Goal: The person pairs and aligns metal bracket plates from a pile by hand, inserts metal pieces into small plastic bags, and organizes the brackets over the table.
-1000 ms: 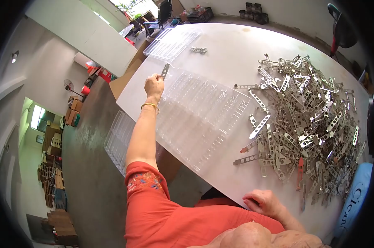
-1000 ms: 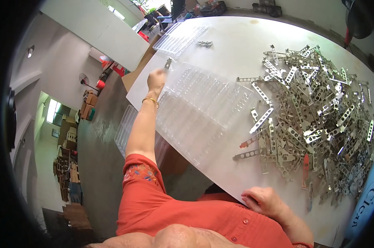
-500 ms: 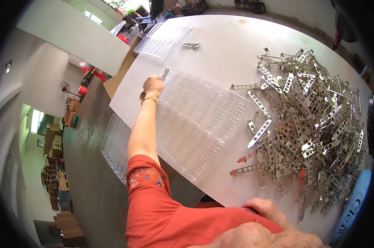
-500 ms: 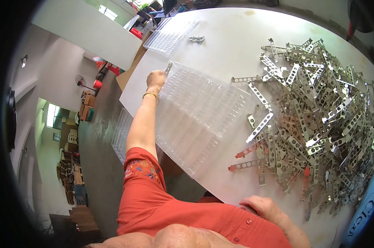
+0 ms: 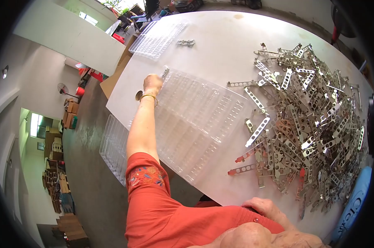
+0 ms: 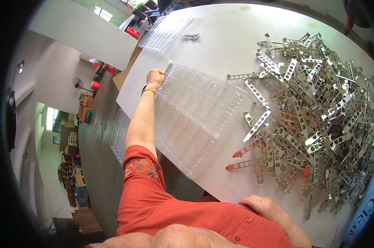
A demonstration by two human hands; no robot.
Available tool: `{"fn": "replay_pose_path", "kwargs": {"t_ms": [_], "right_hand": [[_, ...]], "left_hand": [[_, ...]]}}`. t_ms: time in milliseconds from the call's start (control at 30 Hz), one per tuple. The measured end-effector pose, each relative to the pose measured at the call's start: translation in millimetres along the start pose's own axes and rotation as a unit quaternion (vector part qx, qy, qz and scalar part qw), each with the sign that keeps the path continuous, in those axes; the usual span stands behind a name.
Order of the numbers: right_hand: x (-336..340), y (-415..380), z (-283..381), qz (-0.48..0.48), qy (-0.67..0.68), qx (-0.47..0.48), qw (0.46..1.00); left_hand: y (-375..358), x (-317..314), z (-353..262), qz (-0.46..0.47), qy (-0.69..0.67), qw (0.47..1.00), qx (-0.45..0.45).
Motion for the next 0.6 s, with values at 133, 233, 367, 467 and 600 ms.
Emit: {"fn": "replay_pose_path", "kwargs": {"t_ms": [133, 233, 367, 467, 600], "right_hand": [[-0.9, -0.7, -1.1, 0.004, -0.008, 0.001, 1.000], [0.3, -0.5, -0.7, 0.012, 0.003, -0.005, 1.000], [-0.8, 0.3, 0.9, 0.004, -0.003, -0.007, 1.000], [-3.0, 0.5, 0.6, -0.004, -0.011, -0.011, 1.000], [-4.9, -0.7, 3.2, -0.023, -0.030, -0.005, 0.999]], "left_hand": [[0.5, -1.6, 3.1, 0.000, -0.011, 1.000, 0.007], [-2.5, -1.1, 0.7, -0.001, -0.018, 1.000, 0.005], [-2.9, 1.3, -3.4, -0.003, 0.004, 0.999, -0.032], [-7.6, 12.0, -4.8, -0.029, -0.015, 0.998, -0.052], [-25.5, 39.6, -3.0, -0.052, -0.043, 0.995, -0.079]]}}
Point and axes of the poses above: each hand's wrist, its own y-axis towards the middle knuckle, its own x-axis out of the back of the hand, z = x × y, the point moved 5 cm from there along y, towards the middle knuckle, and after that the axes turned 15 degrees about -y, right-handed, at the moved point
